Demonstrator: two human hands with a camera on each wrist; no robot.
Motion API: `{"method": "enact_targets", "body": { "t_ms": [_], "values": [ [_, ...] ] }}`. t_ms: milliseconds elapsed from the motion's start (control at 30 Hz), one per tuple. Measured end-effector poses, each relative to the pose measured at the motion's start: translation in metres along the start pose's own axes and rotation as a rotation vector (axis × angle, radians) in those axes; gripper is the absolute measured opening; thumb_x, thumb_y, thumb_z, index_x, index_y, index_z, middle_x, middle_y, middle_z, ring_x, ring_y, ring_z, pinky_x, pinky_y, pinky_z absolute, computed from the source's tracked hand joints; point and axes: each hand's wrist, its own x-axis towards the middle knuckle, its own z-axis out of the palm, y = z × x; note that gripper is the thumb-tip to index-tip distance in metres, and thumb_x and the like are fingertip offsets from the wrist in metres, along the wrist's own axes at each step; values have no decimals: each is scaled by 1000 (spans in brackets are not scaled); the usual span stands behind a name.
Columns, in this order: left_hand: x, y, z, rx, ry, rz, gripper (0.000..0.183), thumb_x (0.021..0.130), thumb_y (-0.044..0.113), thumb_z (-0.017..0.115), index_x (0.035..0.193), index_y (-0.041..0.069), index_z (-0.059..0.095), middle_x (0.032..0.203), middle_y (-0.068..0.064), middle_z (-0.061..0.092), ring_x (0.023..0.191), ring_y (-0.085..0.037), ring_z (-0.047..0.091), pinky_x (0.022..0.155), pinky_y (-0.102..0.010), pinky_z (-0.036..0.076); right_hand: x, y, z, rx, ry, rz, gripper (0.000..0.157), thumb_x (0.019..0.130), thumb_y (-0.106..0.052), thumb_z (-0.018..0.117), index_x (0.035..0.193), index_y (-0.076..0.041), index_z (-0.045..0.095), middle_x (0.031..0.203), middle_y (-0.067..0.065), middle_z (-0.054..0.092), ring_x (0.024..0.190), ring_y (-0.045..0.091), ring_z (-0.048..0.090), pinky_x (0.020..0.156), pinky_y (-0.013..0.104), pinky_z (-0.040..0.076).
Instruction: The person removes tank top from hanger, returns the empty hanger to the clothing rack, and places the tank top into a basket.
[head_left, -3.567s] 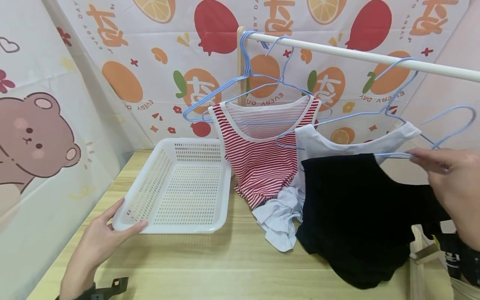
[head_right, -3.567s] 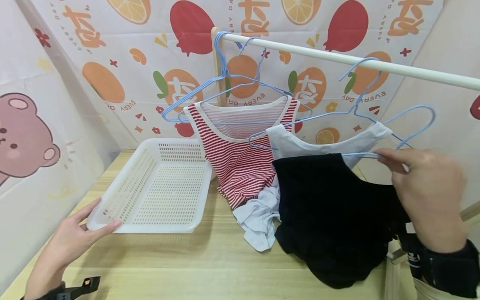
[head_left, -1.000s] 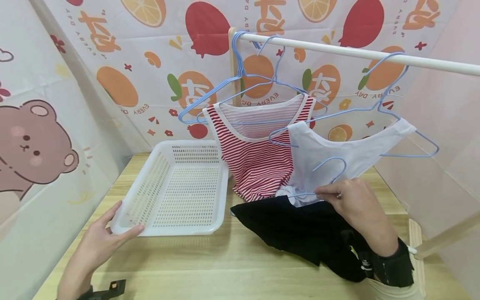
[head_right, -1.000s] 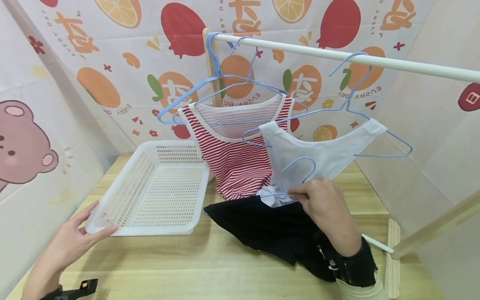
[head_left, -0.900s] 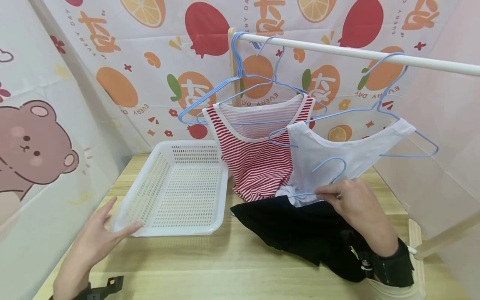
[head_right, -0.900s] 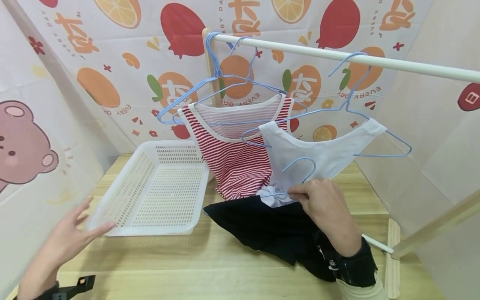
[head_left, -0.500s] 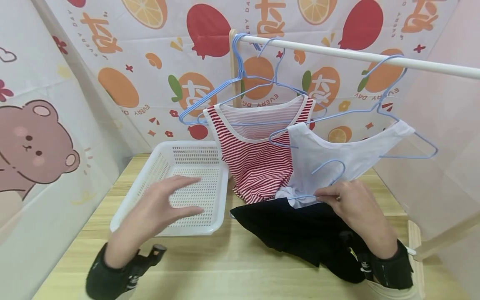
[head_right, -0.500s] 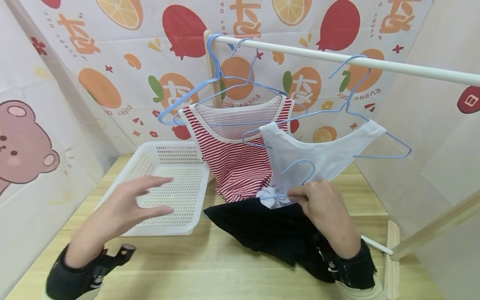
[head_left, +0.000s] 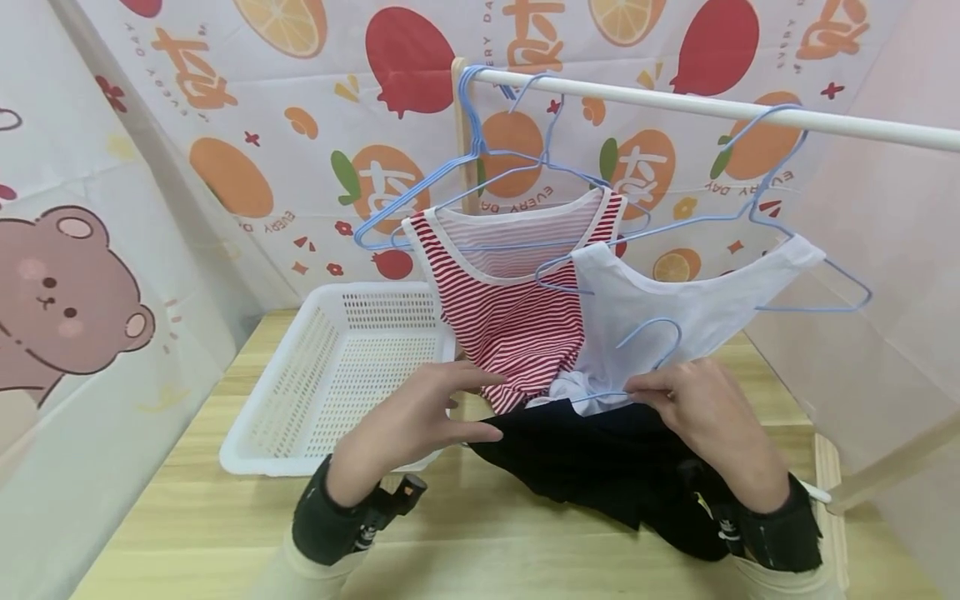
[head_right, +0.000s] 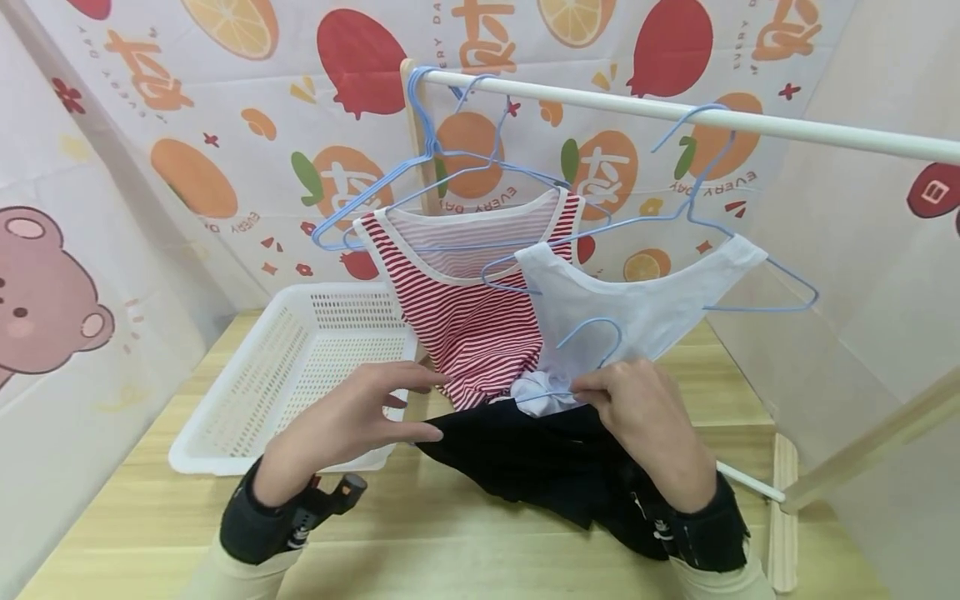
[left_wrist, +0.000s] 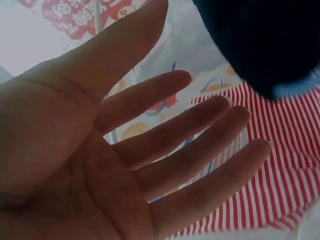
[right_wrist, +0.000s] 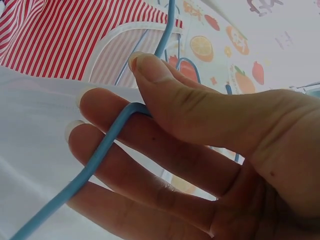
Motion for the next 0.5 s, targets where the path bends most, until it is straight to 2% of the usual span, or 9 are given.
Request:
{"method": "enact_targets", "body": {
  "t_ms": [167,333,500],
  "values": [
    [8,6,13,39,-10,72,43,84,23,87,123,10,73,112,2,77,97,-13,72,85,-29,60,0,-3,0,-5,-13,-5,12,79,-13,87,89,-19,86,68,-4,73,60,8,45,51,24,33],
    [12,8,25,94,-25,67,35,86,21,85,117,11,75,108,1,78,91,-12,73,85,-28,61,-3,-5,0,-4,-12,-10,12,78,-14,88,89,-19,86,60,-7,67,56,6,39,50,23,29],
    [14,10,36,95,13,81,31,87,20,84,115,12,76,104,1,79,85,-11,73,79,-24,61,-5,-8,2,-14,-13,-33,11,78,-14,89,87,-19,86,67,-6,72,59,7,43,52,24,32]
  ]
}}
